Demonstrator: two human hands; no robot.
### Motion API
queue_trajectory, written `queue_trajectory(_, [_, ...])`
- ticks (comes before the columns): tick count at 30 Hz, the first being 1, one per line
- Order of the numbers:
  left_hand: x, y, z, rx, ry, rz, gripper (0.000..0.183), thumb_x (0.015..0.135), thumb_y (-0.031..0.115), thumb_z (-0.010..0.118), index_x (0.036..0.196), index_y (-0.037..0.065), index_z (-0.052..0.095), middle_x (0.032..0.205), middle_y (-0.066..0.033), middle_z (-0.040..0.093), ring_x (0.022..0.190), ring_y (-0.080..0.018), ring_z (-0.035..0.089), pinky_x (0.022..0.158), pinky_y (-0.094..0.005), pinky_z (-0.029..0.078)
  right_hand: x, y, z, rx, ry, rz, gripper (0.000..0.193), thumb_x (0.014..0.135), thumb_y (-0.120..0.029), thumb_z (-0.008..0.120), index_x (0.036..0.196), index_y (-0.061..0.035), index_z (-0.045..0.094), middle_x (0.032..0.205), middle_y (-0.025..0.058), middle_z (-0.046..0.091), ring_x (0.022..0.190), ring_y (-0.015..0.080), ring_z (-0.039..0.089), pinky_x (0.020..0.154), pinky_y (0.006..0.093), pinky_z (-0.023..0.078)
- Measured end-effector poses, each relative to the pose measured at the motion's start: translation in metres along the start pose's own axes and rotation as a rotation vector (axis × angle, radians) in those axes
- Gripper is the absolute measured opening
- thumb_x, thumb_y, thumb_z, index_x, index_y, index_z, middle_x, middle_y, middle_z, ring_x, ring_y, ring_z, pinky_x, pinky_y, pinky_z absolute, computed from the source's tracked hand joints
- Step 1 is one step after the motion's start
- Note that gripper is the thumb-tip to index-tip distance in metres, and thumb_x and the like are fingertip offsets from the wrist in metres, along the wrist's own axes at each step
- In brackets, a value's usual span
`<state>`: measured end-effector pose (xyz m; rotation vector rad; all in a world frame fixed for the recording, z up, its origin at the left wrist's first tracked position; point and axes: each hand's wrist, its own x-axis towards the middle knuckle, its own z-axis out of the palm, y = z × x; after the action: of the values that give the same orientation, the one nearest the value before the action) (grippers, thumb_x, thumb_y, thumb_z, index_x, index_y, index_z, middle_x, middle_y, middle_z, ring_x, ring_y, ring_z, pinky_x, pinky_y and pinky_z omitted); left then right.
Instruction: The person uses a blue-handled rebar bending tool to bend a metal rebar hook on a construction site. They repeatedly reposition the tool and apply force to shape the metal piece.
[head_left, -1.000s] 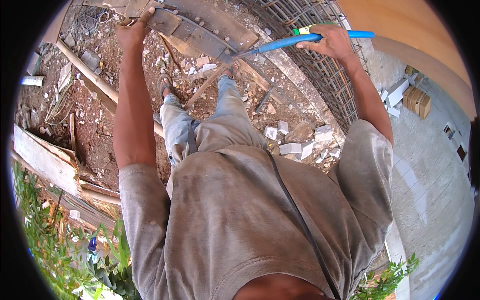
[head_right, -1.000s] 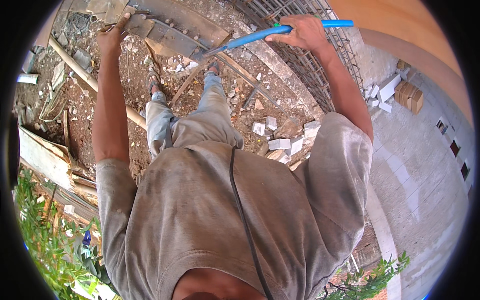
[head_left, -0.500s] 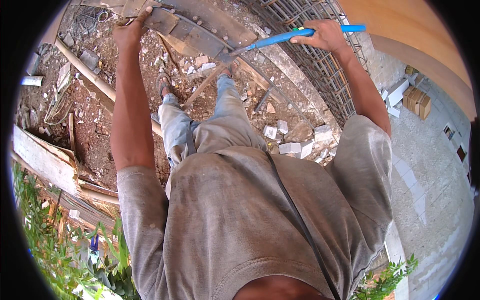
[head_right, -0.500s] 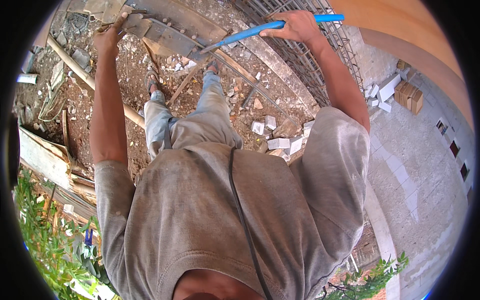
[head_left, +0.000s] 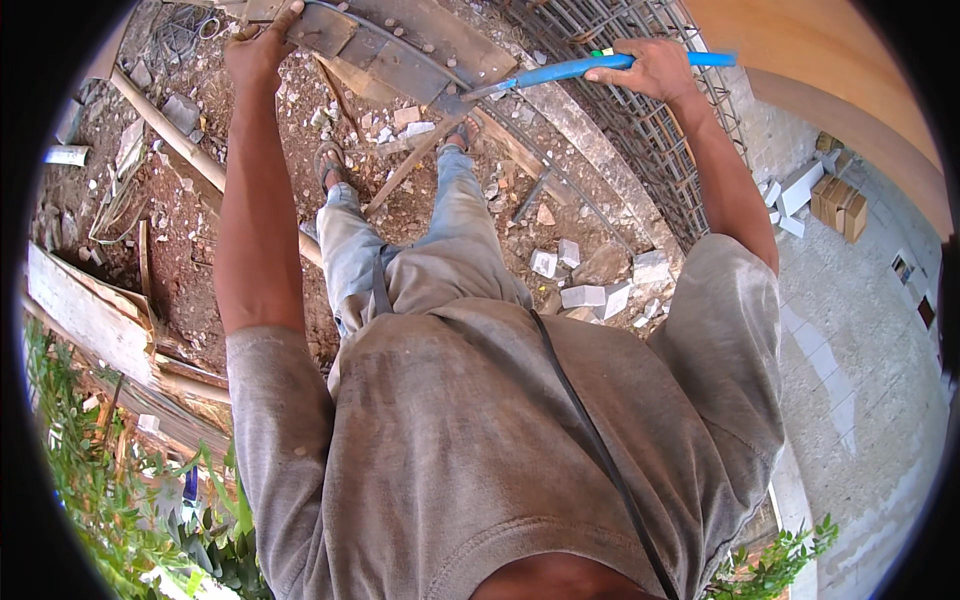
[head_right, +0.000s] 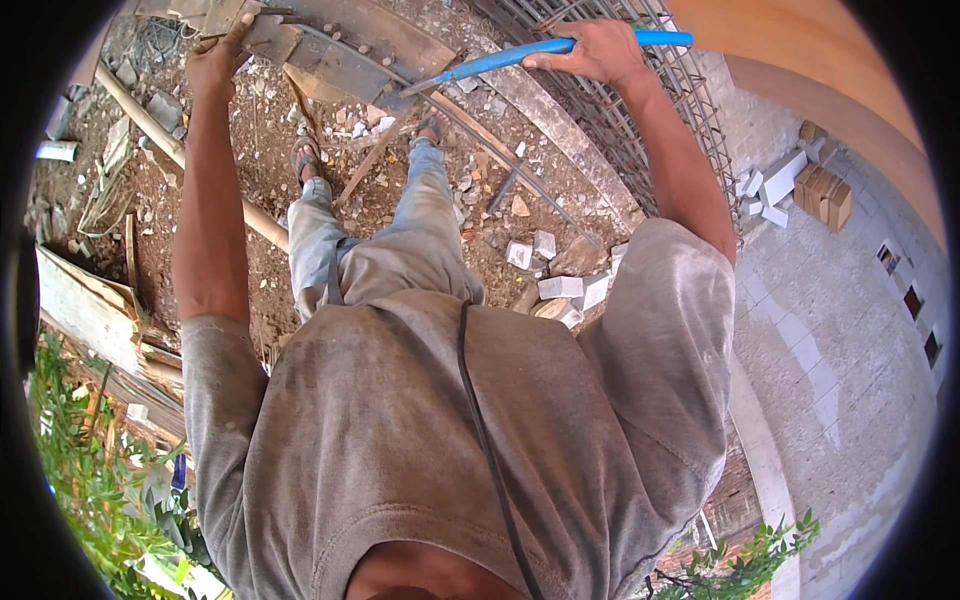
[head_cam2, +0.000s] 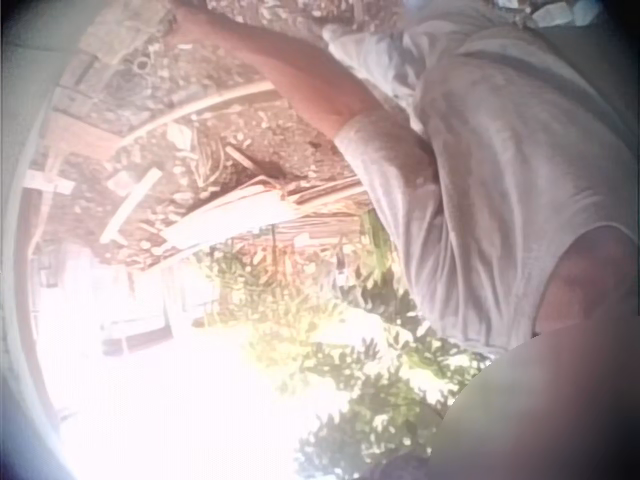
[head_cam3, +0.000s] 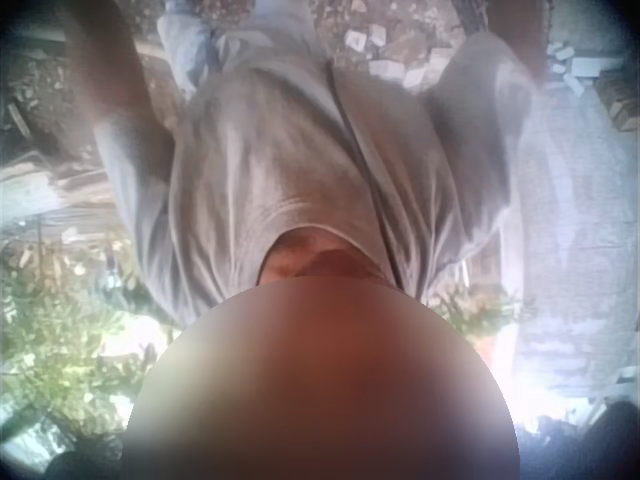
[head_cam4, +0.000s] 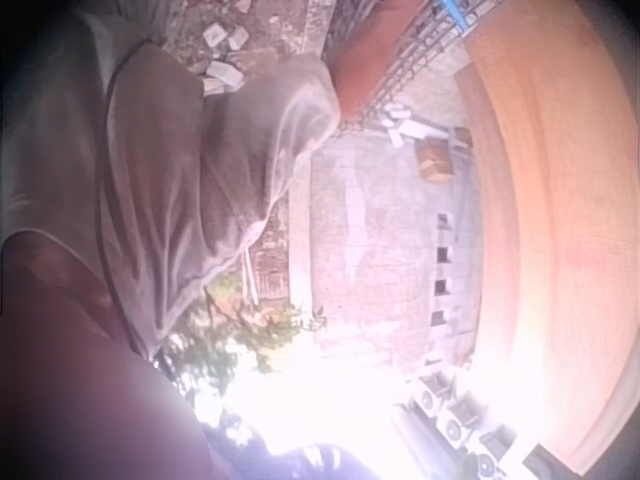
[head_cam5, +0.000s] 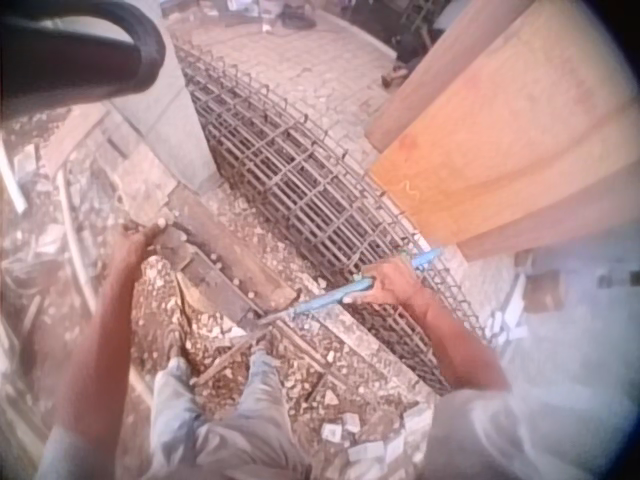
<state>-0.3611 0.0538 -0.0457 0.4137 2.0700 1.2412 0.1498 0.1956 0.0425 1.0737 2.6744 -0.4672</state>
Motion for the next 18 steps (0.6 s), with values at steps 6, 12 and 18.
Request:
queue_trajectory(6, [-0.001,-0.002,-0.004,-0.057,-0.067,-0.017,0.053,0.072,0.011,0.090,0.104,-0.008,0.052,0.096,-0.0174,0.067,0.080,-0.0241,0.071,0.066,-0.0341,0.064,-0.002,-0.005,0.008,-0.070,-0.182,0.130,0.082,0.063,-0.092,0.056,0.088,-0.0179,0.078,0.065,0.0074,0.067,0.069,0.0281,0.069,0.065,0.0441,0.055])
queue_trajectory(12, [-0.005,-0.001,0.001,-0.132,-0.100,0.023,0.055,0.073,0.016,0.089,0.105,-0.011,0.054,0.096,-0.0180,0.066,0.082,-0.0244,0.071,0.069,-0.0344,0.065,-0.007,-0.014,0.002,-0.067,-0.118,0.148,0.081,0.061,-0.093,0.056,0.081,-0.0178,0.078,0.066,0.0085,0.068,0.072,0.0289,0.070,0.067,0.0436,0.055])
queue_trajectory(18, [-0.149,-0.002,0.015,0.188,0.391,0.395,0.062,0.089,0.053,0.069,0.097,-0.006,0.050,0.090,-0.0130,0.052,0.072,-0.0208,0.052,0.066,-0.0365,0.048,-0.009,-0.018,0.000,-0.074,-0.159,0.198,0.084,0.060,-0.093,0.058,0.088,-0.0163,0.079,0.066,0.0089,0.068,0.073,0.0302,0.070,0.067,0.0445,0.055])
